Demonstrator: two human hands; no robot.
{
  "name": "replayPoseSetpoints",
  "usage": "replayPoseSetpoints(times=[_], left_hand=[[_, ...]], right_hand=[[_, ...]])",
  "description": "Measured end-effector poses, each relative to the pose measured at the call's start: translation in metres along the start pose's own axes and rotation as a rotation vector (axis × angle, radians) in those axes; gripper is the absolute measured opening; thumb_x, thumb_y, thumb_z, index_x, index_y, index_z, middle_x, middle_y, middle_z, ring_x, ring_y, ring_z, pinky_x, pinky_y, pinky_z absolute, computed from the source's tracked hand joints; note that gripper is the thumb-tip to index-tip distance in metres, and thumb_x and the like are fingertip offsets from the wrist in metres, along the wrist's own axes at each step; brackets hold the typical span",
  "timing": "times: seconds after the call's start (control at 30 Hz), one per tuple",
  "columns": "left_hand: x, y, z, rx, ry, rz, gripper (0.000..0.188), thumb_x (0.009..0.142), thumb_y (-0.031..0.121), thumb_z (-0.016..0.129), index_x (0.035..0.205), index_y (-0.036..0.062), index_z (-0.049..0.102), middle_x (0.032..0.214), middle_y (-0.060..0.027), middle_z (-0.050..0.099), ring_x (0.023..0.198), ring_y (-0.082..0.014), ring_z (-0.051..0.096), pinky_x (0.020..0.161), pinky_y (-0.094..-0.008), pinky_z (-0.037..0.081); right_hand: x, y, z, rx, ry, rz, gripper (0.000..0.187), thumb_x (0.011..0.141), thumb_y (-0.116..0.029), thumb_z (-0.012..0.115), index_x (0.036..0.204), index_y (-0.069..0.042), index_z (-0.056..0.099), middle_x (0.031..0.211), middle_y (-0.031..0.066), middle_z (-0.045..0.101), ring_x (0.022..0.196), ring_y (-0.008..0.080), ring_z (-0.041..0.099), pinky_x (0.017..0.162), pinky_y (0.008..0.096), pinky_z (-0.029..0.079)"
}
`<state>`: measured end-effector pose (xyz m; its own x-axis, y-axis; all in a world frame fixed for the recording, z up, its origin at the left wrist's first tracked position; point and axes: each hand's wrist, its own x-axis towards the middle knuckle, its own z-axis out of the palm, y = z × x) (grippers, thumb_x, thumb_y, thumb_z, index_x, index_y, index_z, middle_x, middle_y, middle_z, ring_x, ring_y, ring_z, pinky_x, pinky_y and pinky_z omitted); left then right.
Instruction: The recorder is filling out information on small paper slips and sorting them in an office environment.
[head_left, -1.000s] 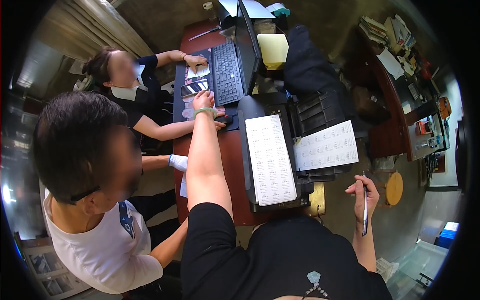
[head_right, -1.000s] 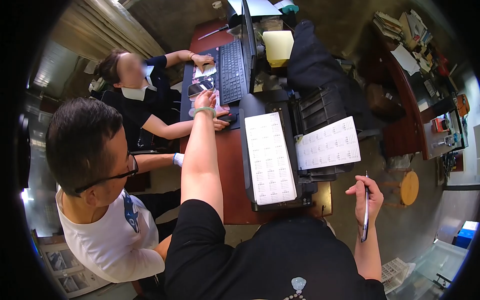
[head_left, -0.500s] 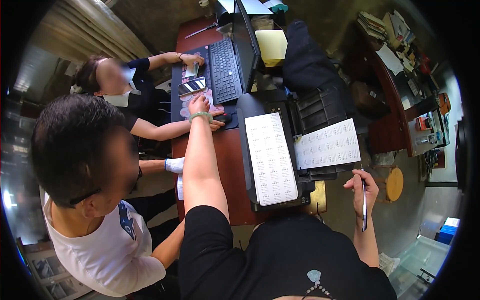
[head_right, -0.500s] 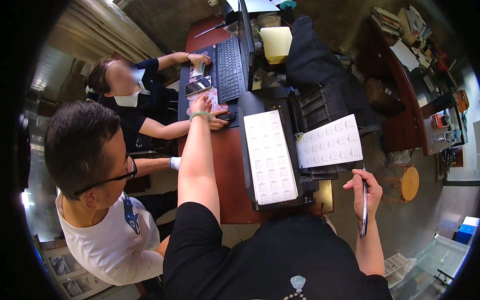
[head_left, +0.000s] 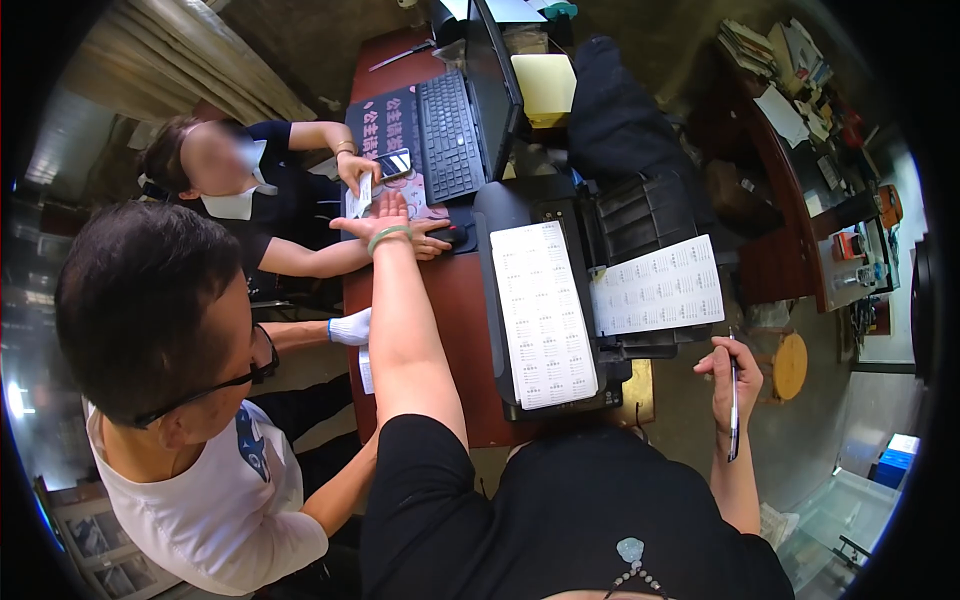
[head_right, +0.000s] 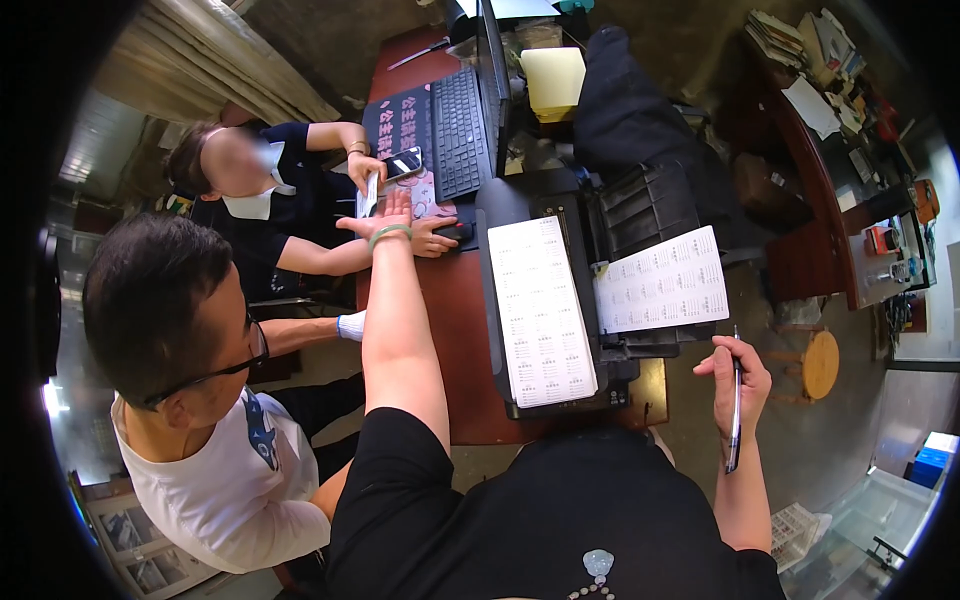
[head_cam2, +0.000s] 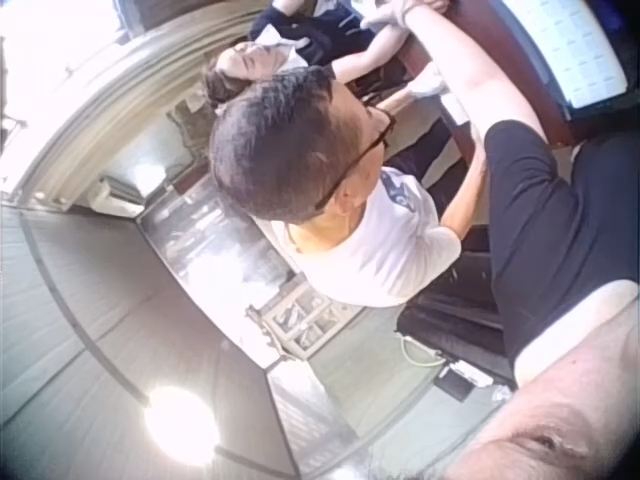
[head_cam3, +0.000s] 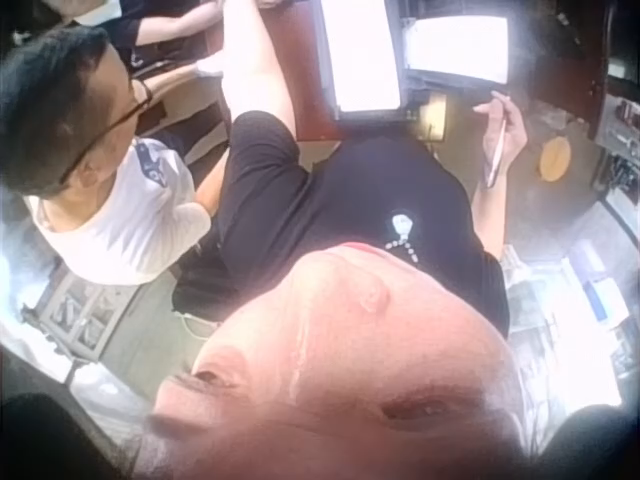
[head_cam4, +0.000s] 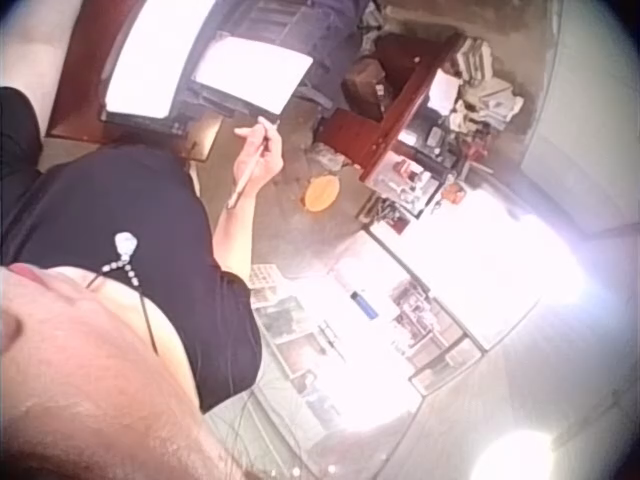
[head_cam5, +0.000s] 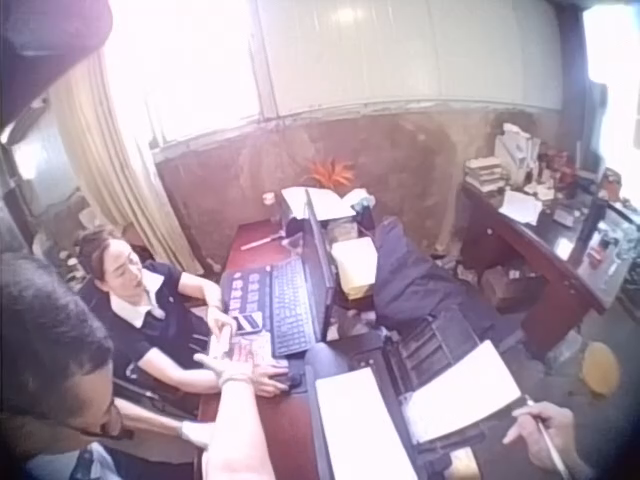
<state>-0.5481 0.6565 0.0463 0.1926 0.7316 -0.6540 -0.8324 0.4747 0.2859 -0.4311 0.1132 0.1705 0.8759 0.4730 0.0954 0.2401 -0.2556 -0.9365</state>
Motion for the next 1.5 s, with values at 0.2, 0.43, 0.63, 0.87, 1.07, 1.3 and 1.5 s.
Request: replayPoseSetpoints(times=[0.2, 0.43, 0.63, 0.87, 1.07, 1.3, 1.5], left_hand=[[0.076, 0.037, -0.043, 0.279, -0.061, 0.126, 0.037, 0.096, 0.041, 0.054, 0.104, 0.0053, 0.057, 0.081, -0.0047, 0.065, 0.071, -0.0157, 0.065, 0.053, -0.0251, 0.053], [0.06, 0.041, -0.036, 0.343, -0.021, 0.114, 0.015, 0.099, 0.016, 0.052, 0.105, 0.0033, 0.055, 0.085, -0.0074, 0.066, 0.067, -0.0162, 0.067, 0.049, -0.02, 0.051], [-0.084, -0.003, -0.034, 0.367, -0.45, 0.134, 0.009, 0.096, 0.015, 0.058, 0.099, 0.0069, 0.059, 0.085, -0.0049, 0.066, 0.075, -0.0127, 0.066, 0.058, -0.0223, 0.051], [-0.348, -0.117, -0.026, 1.136, -1.114, -0.011, 0.023, 0.09, 0.007, 0.066, 0.112, 0.0015, 0.062, 0.098, -0.002, 0.068, 0.079, -0.0056, 0.06, 0.067, -0.0202, 0.047], [-0.466, -0.274, -0.019, 1.701, -1.585, -0.589, 0.025, 0.089, 0.007, 0.067, 0.111, -0.0018, 0.06, 0.099, -0.0017, 0.067, 0.09, -0.0065, 0.061, 0.08, -0.0226, 0.049], [-0.564, -0.44, -0.02, 2.167, -2.197, -0.515, 0.033, 0.082, 0.021, 0.072, 0.106, -0.0006, 0.062, 0.081, -0.0057, 0.064, 0.074, -0.0105, 0.056, 0.069, -0.0293, 0.046], [-0.555, -0.539, -0.023, 2.254, -2.103, -0.652, 0.023, 0.082, 0.01, 0.073, 0.099, -0.0015, 0.062, 0.082, 0.0017, 0.063, 0.078, -0.0043, 0.056, 0.071, -0.0242, 0.047]], right_hand=[[-0.003, 0.001, -0.001, 0.0, -0.018, -0.021, 0.017, 0.097, -0.012, 0.056, 0.105, 0.001, 0.062, 0.069, 0.0045, 0.065, 0.067, 0.0081, 0.06, 0.066, 0.022, 0.045], [-0.002, 0.001, -0.01, -0.044, -0.1, -0.06, 0.017, 0.097, -0.012, 0.056, 0.105, 0.002, 0.062, 0.068, 0.0044, 0.065, 0.066, 0.0078, 0.06, 0.065, 0.0219, 0.044], [-0.002, 0.014, -0.064, -0.006, -0.012, -0.088, 0.016, 0.097, -0.01, 0.056, 0.106, 0.002, 0.062, 0.068, 0.0044, 0.065, 0.066, 0.0081, 0.06, 0.066, 0.0221, 0.046], [0.029, 0.022, -0.164, 0.011, -0.013, -0.365, 0.014, 0.092, -0.001, 0.058, 0.105, 0.0, 0.064, 0.076, 0.0073, 0.068, 0.074, 0.0116, 0.066, 0.071, 0.0233, 0.05], [0.061, -0.009, -0.271, 0.024, -0.367, -0.561, 0.035, 0.087, -0.012, 0.069, 0.119, -0.002, 0.06, 0.124, 0.0121, 0.063, 0.118, 0.022, 0.057, 0.102, 0.0348, 0.041], [0.074, 0.039, -0.38, -0.291, -0.827, -0.378, 0.044, 0.073, -0.037, 0.081, 0.094, -0.007, 0.056, 0.085, 0.0074, 0.064, 0.074, 0.0226, 0.061, 0.064, 0.0357, 0.046], [0.077, 0.117, -0.438, -0.213, -0.693, -0.172, 0.041, 0.071, -0.032, 0.08, 0.086, -0.006, 0.053, 0.073, 0.0076, 0.056, 0.068, 0.0207, 0.055, 0.061, 0.035, 0.043]])
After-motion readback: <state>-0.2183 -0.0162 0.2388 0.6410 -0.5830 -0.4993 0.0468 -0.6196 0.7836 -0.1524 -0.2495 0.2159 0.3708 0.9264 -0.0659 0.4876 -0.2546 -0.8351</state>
